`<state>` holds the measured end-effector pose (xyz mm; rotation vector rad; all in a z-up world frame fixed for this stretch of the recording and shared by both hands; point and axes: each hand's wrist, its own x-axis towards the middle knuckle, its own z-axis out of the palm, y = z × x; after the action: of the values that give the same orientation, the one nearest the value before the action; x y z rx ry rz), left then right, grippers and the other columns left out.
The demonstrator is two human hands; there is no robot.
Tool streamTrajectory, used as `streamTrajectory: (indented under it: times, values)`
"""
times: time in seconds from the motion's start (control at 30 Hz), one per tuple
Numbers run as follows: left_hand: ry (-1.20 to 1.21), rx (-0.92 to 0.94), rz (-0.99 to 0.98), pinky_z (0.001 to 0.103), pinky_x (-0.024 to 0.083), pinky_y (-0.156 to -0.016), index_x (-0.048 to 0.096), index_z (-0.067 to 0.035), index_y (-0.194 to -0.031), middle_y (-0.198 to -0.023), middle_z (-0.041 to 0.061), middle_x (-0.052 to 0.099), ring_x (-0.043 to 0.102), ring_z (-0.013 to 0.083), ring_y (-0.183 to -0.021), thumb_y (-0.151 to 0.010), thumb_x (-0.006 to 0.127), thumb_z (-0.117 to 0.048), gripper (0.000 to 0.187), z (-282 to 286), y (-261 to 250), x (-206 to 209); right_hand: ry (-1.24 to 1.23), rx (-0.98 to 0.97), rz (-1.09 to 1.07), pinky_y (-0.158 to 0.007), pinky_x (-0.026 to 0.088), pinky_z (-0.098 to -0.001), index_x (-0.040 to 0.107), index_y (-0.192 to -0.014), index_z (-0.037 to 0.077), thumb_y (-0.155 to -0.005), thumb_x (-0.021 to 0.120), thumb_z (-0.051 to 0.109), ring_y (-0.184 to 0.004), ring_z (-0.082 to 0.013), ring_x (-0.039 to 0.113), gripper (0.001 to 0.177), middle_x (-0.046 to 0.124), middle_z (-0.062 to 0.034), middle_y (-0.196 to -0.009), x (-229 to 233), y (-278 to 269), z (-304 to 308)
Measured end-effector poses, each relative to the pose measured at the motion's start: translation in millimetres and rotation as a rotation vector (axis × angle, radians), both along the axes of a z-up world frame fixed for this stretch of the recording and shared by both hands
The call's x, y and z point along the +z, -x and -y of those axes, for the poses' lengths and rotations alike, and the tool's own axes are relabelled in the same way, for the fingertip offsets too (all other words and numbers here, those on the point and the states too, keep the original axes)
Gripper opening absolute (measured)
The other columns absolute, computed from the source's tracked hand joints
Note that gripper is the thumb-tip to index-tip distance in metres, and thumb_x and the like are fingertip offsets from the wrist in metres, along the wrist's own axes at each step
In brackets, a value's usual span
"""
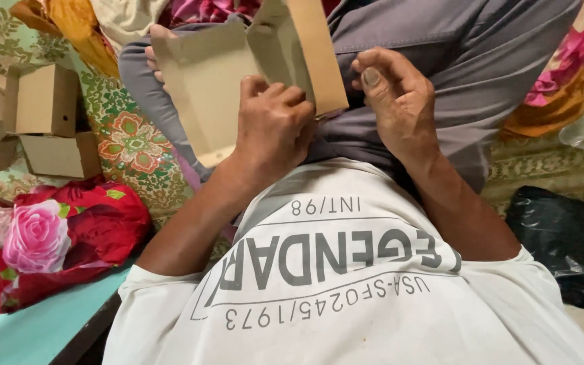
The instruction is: Manually assembling a small cardboard box by folding flaps and tucking them into place.
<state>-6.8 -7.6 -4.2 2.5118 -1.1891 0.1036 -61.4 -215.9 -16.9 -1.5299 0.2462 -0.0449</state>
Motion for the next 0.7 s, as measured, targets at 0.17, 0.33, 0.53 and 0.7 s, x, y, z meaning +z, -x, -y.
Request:
streamTrajectory:
  times: [0.17, 0.33, 0.53, 0.7]
  values:
    - [-0.133, -0.079, 0.14, 0.047, 0.04, -0.088, 0.068, -0.016, -0.069, -0.068, 0.003, 0.055, 0.051, 0.0269, -0.064, -0.077, 0.069, -0.003, 0.015, 4.8, 10.1, -17.4, 0.061, -0.008, -0.061, -0.071, 0.056, -0.0238, 0.05, -0.138, 0.013, -0.102, 0.059, 0.051, -0.107, -0.0129, 0.067, 0.052, 0.066, -0.0069, -0.129, -4.4, -2.2, 6.3]
    - [-0.066, -0.079, 0.255, 0.056, 0.044, -0.093, 0.07, -0.015, -0.065, -0.066, 0.006, 0.046, 0.045, 0.0299, -0.064, -0.076, 0.074, -0.001, 0.018, 14.9, 22.0, -44.4, 0.237, 0.062, -0.113, -0.091, 0.056, -0.0269, 0.036, -0.15, 0.01, -0.097, 0.072, 0.027, -0.109, -0.0142, 0.063, 0.067, 0.061, -0.0106, -0.123, -1.1, -8.9, -3.7]
    - [0.099, -0.018, 0.243, 0.047, 0.044, -0.092, 0.069, -0.01, -0.092, -0.08, 0.007, 0.061, 0.056, 0.0256, -0.074, -0.094, 0.075, -0.019, 0.011, 2.8, 15.8, -12.9, 0.505, 0.075, -0.205, -0.085, 0.053, -0.0307, 0.042, -0.145, 0.02, -0.089, 0.075, 0.024, -0.094, -0.0155, 0.072, 0.065, 0.075, -0.0042, -0.106, 6.3, -14.8, -5.7]
    - [0.105, 0.047, 0.121, 0.046, 0.032, -0.095, 0.071, -0.008, -0.108, -0.102, 0.009, 0.069, 0.067, 0.0271, -0.099, -0.096, 0.071, -0.029, 0.024, -47.0, 4.4, 37.8, 0.41, 0.09, -0.215, -0.072, 0.048, -0.0293, 0.047, -0.146, 0.008, -0.097, 0.067, 0.028, -0.082, -0.0101, 0.059, 0.057, 0.065, 0.0017, -0.089, 11.3, -17.4, -4.9]
